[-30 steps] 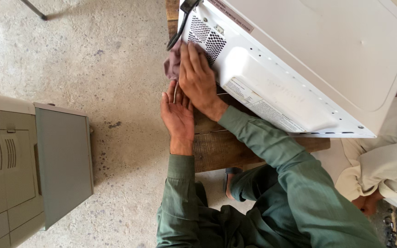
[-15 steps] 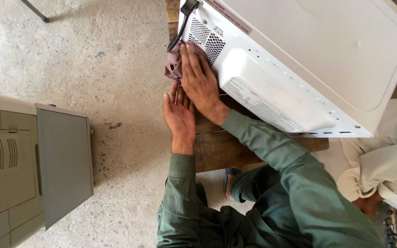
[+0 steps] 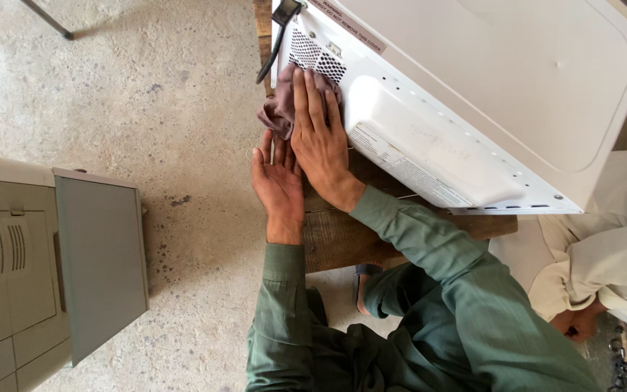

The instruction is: The person wipes the exterior surfaces of a white microwave oven using a cloth. They clean the top, sides, and back of the appliance while it rests on a wooden board.

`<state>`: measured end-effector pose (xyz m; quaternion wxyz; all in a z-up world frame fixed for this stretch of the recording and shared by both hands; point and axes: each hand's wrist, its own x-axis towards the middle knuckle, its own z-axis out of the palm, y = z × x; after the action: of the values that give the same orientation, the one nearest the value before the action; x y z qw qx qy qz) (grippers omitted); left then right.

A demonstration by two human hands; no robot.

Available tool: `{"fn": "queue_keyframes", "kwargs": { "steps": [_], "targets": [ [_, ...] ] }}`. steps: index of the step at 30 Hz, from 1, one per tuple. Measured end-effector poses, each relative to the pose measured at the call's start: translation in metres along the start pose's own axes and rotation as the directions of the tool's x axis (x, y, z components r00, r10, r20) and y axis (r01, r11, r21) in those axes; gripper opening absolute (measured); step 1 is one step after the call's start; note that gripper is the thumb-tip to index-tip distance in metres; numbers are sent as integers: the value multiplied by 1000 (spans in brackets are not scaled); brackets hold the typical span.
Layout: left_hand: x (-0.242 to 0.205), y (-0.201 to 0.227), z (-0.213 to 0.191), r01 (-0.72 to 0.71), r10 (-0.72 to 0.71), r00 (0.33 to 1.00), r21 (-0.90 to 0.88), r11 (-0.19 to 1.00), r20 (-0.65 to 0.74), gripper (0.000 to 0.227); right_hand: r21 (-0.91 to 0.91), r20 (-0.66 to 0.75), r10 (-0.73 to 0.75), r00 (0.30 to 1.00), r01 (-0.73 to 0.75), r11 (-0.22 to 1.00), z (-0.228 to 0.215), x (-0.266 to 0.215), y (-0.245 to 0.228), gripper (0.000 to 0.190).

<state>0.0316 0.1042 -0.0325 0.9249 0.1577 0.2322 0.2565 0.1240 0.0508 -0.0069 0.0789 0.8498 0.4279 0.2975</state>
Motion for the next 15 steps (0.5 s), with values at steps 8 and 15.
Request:
{"fn": "queue_keyframes", "kwargs": {
  "steps": [8, 15],
  "targets": [
    [-16, 17, 14, -4, 6, 1000, 220, 976, -6, 65, 491, 289, -41, 956, -112, 864, -2, -45, 4, 41],
    [-12, 1, 9, -31, -9, 995, 407, 913, 96, 42, 944, 209, 1, 978, -202, 262, -59, -72, 28, 36]
  ]
}}
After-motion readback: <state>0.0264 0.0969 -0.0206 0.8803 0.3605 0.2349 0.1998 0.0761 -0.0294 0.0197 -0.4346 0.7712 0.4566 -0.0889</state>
